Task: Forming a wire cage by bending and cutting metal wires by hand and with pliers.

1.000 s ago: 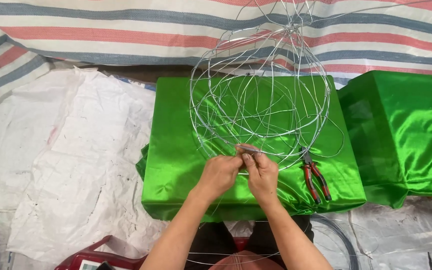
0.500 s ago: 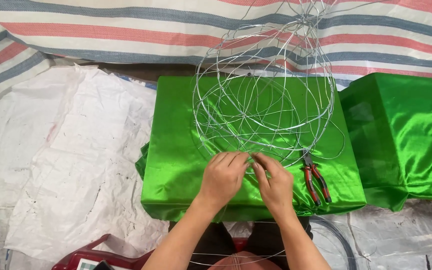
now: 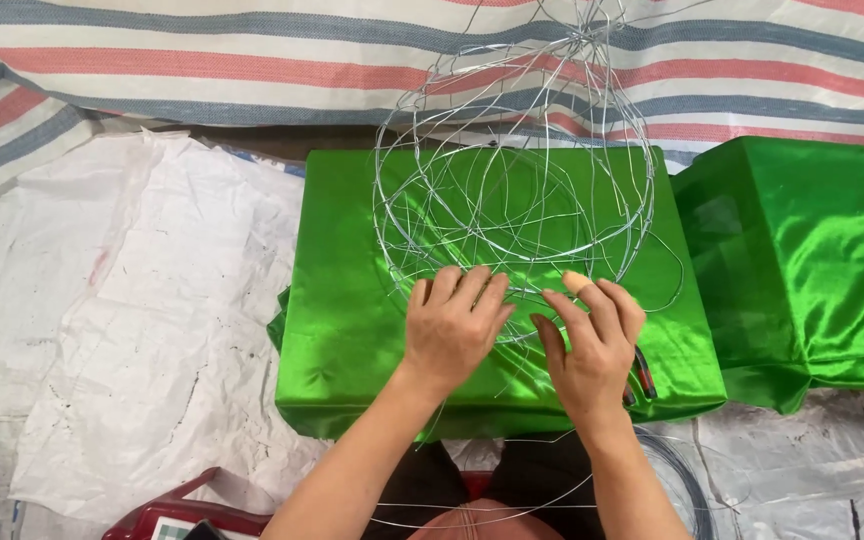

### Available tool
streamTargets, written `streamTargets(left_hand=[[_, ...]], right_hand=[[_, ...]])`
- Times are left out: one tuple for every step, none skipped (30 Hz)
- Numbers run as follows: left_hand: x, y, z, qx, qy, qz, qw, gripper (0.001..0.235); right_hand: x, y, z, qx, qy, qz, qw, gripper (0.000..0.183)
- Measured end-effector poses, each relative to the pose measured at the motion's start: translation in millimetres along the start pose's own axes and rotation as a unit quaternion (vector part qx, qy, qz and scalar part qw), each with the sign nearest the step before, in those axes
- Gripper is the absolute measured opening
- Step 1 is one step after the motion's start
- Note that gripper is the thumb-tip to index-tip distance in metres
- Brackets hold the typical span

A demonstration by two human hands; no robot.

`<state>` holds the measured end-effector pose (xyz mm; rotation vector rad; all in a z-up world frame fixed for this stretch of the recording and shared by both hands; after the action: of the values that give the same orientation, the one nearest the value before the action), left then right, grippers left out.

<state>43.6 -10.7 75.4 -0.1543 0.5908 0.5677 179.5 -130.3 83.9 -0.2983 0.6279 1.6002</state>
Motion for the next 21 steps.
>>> streamTargets(left_hand=[[-3, -1, 2, 0.0, 0.0, 0.001, 1.0, 0.026], [-7, -1, 4, -0.005, -0.007, 0.007, 1.0, 0.026], [-10, -1, 7, -0.008, -0.016, 0.013, 1.0, 0.027], [-10, 0, 5, -0.008, -0.017, 0.014, 1.0, 0.027], [-10, 1, 4, -0.01, -0.016, -0.004, 1.0, 0.027], [-10, 2, 2, -0.012, -0.015, -0.022, 1.0, 0.027], [-3, -1, -7, -0.012, -0.015, -0.021, 1.0, 0.027], [4, -2, -16, -0.029, -0.037, -0.044, 0.998, 0.023], [11, -4, -25, -0.046, -0.06, -0.068, 0.995, 0.021], [0, -2, -20, -0.046, -0.059, -0.068, 0.995, 0.021], [-10, -2, -15, -0.033, -0.068, -0.062, 0.995, 0.017], [-20, -1, -10, -0.02, -0.078, -0.057, 0.995, 0.013], [-13, 1, -9, -0.022, -0.076, -0.057, 0.995, 0.013], [-6, 3, -9, -0.021, -0.039, -0.043, 0.998, 0.017], [2, 7, -6, -0.018, -0.004, -0.027, 0.999, 0.022], [-2, 10, -7, -0.019, -0.004, -0.025, 0.999, 0.022], [-5, 12, -7, -0.001, 0.04, -0.012, 0.999, 0.02], [-8, 14, -7, 0.017, 0.084, 0.001, 0.996, 0.019], [-8, 14, -8, 0.018, 0.084, 0.001, 0.996, 0.019], [-7, 14, -10, 0.008, 0.111, -0.014, 0.994, 0.019], [-6, 12, -12, -0.001, 0.138, -0.03, 0.99, 0.02]], right_hand=[[4, -2, 4, 0.0, 0.0, 0.001, 1.0, 0.028], [7, -2, 9, -0.029, -0.007, 0.0, 1.0, 0.021], [11, -4, 14, -0.058, -0.015, -0.002, 0.998, 0.015], [14, -6, 15, -0.059, -0.016, -0.001, 0.998, 0.015], [17, -8, 15, -0.067, -0.021, -0.004, 0.998, 0.01], [20, -11, 14, -0.074, -0.025, -0.007, 0.997, 0.006], [18, -9, 17, -0.075, -0.025, -0.006, 0.997, 0.006], [17, -7, 20, -0.082, -0.023, 0.003, 0.996, 0.006], [16, -5, 22, -0.088, -0.02, 0.012, 0.996, 0.006], [20, -5, 20, -0.088, -0.02, 0.012, 0.996, 0.006], [22, -5, 19, -0.081, -0.018, 0.034, 0.996, 0.006], [25, -5, 17, -0.075, -0.016, 0.055, 0.996, 0.007], [23, -4, 18, -0.075, -0.013, 0.056, 0.996, 0.007], [22, -3, 19, -0.075, -0.006, 0.063, 0.995, 0.006], [21, -2, 22, -0.076, -0.002, 0.072, 0.995, 0.006], [21, -2, 20, -0.077, -0.002, 0.074, 0.994, 0.006], [22, -3, 19, -0.076, -0.001, 0.078, 0.994, 0.009], [22, -4, 18, -0.075, -0.001, 0.083, 0.994, 0.011], [23, -2, 17, -0.074, -0.002, 0.082, 0.994, 0.011], [24, -2, 17, -0.067, 0.002, 0.094, 0.993, 0.013], [24, -1, 15, -0.058, 0.007, 0.105, 0.993, 0.015]])
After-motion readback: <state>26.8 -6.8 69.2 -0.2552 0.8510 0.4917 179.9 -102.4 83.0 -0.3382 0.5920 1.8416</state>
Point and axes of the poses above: each hand's wrist, its own z-axis towards the middle knuckle, its own x-axis out of the palm, y = z × x, the point moved 1 cm from there along z, towards the middle knuckle, and after that the axes turned 5 degrees about z, right-handed, at the moved point
